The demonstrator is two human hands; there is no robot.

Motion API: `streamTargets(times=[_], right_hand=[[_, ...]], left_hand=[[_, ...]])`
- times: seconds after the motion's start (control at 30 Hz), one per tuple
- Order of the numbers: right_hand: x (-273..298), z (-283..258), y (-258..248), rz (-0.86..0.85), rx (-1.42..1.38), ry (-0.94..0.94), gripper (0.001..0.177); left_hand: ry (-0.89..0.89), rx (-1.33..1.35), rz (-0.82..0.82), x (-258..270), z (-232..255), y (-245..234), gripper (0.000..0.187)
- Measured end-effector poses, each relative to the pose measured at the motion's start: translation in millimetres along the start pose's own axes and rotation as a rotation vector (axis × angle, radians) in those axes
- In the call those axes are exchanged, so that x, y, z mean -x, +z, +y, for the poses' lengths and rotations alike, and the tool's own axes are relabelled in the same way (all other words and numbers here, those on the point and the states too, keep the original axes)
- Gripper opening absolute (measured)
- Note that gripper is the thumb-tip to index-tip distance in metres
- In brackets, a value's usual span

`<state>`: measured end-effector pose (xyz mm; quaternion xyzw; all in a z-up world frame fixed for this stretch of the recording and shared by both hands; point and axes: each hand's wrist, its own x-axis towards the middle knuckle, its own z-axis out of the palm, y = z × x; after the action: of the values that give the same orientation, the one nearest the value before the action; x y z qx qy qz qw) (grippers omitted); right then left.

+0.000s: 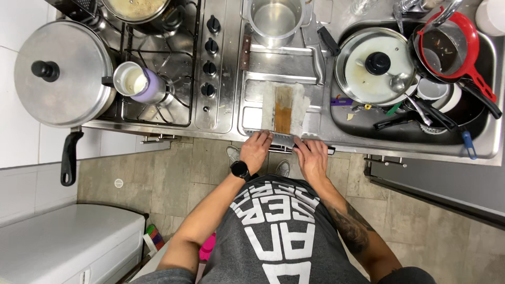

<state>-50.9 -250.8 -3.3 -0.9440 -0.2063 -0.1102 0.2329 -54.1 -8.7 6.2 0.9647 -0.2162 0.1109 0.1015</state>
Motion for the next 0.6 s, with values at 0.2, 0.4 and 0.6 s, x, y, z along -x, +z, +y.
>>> streamTargets(times=[0.2, 0.4, 0.6], right_hand=[[-56, 33, 26, 0.086, 0.034, -0.066, 0.03], [-36, -3, -9, -0.005, -0.012, -0.034, 0.029], [-26, 4, -5, 0.019, -0.016, -0.036, 0.029]], left_hand=[[0.004, -0.013, 0.079, -45, -38, 39, 0.021], [0.015, 0.008, 0.001, -20, -21, 0, 0.023], [0.029, -0.027, 0.037, -8, -16, 14, 0.023]])
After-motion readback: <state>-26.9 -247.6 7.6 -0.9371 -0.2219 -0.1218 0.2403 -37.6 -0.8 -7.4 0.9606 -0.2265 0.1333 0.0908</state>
